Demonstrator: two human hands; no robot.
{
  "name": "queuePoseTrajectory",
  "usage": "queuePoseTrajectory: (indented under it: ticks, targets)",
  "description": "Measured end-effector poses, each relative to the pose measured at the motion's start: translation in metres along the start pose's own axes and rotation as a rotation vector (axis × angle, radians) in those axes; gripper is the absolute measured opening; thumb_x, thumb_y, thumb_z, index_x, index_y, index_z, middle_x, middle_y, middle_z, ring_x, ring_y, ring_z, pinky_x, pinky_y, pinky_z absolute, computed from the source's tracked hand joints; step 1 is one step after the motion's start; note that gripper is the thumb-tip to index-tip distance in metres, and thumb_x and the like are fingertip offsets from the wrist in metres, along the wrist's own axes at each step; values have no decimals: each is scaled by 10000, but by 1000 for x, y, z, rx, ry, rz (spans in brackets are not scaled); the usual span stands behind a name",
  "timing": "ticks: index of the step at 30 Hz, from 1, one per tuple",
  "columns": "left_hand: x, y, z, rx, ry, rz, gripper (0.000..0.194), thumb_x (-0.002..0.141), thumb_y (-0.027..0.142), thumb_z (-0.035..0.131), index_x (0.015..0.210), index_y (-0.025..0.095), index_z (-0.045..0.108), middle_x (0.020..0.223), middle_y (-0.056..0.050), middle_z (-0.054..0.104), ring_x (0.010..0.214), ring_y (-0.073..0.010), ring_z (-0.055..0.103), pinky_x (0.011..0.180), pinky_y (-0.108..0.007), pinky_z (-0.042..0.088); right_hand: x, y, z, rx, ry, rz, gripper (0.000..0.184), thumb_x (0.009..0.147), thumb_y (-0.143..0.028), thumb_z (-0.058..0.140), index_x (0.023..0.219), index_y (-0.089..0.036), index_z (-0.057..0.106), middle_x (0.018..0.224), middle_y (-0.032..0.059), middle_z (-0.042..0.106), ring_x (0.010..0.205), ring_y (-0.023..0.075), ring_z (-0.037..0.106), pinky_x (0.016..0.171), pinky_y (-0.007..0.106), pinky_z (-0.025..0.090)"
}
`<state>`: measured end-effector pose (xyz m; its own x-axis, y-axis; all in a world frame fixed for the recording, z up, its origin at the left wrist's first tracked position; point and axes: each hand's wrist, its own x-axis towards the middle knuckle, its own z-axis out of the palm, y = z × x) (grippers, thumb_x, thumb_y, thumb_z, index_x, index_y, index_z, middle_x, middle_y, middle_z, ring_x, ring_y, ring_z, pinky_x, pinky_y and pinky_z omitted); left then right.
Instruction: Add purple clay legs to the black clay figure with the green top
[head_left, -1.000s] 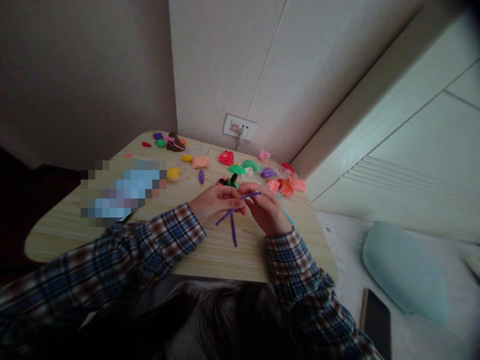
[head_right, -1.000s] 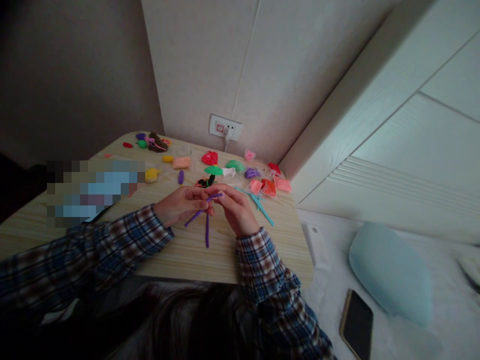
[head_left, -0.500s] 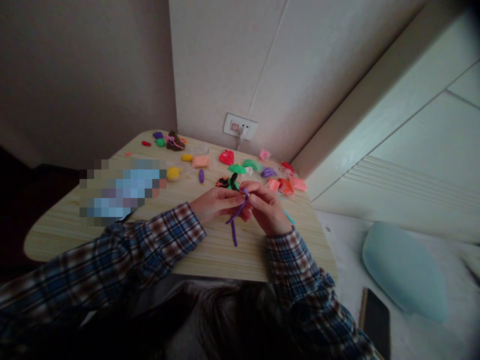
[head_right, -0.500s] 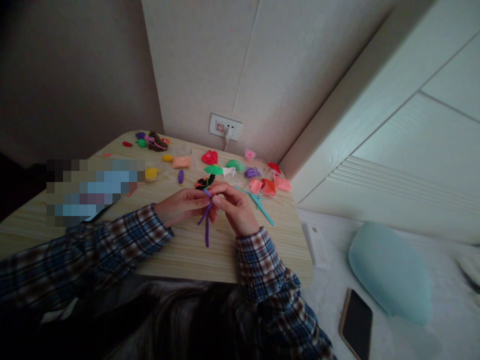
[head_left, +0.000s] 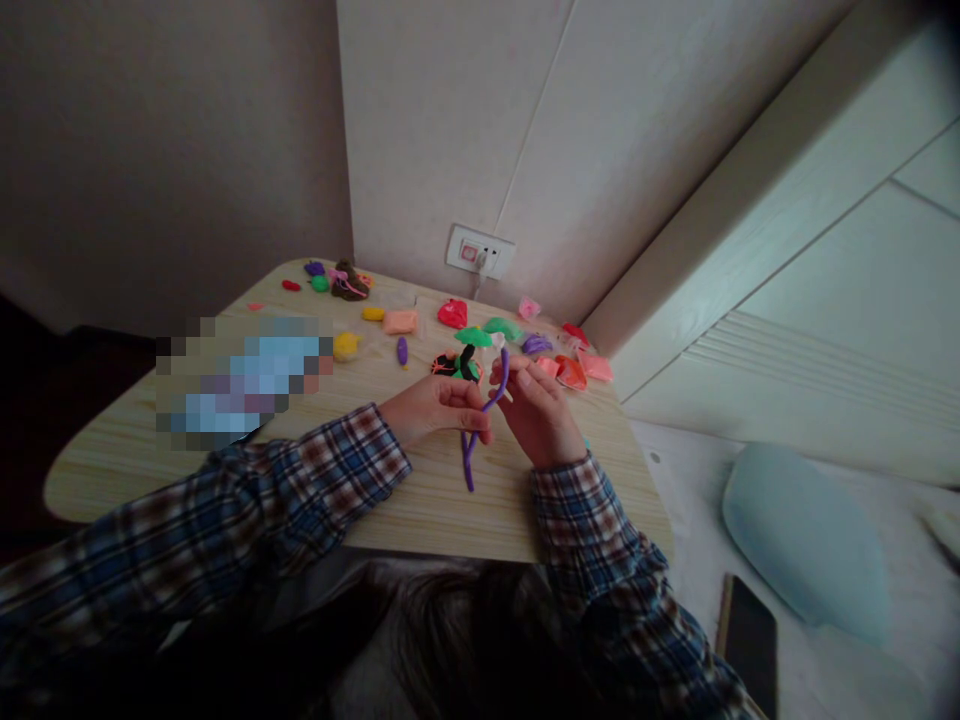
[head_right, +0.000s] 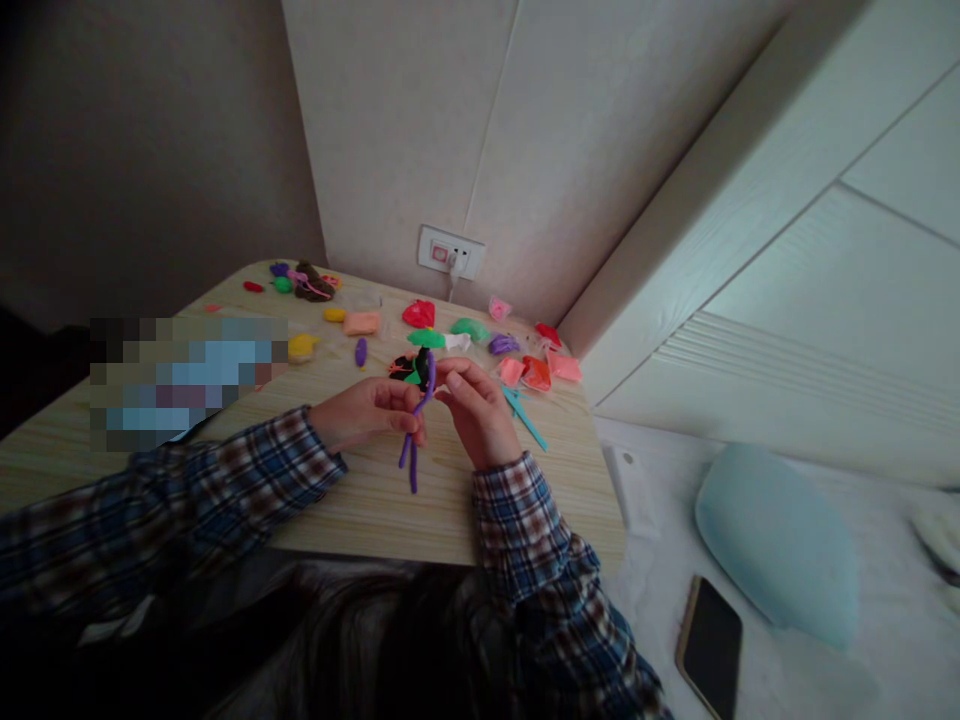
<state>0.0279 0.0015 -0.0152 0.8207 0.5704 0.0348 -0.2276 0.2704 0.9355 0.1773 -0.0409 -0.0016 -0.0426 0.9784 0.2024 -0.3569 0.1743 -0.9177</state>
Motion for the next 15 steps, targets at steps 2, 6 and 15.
queuePoseTrajectory:
  ticks: [2, 6, 15]
  targets:
    - [0, 0, 0, -17, 6, 6, 320, 557, 317, 785, 609, 98, 557, 590, -23, 670, 573, -115, 613, 625, -233, 466, 1, 1, -2, -4, -5, 8, 156, 699, -358, 638, 781, -228, 617, 793, -10, 569, 765, 113, 518, 695, 242, 441]
    - [0, 2, 4, -96, -23, 9, 338, 619, 374, 743, 731, 78, 623, 670, -73, 692, 656, -160, 649, 689, -282, 480, 2, 3, -5, -10, -7, 35, 201, 721, -413, 609, 787, -224, 621, 809, 5, 585, 775, 130, 534, 670, 253, 450]
    - [0, 1, 0, -49, 14, 29, 297, 599, 334, 757, 665, 97, 590, 631, -47, 680, 617, -138, 631, 681, -273, 476, -2, 3, -2, -201, -111, -29, 236, 716, -448, 614, 837, -251, 661, 866, 10, 596, 858, 163, 540, 827, 333, 427]
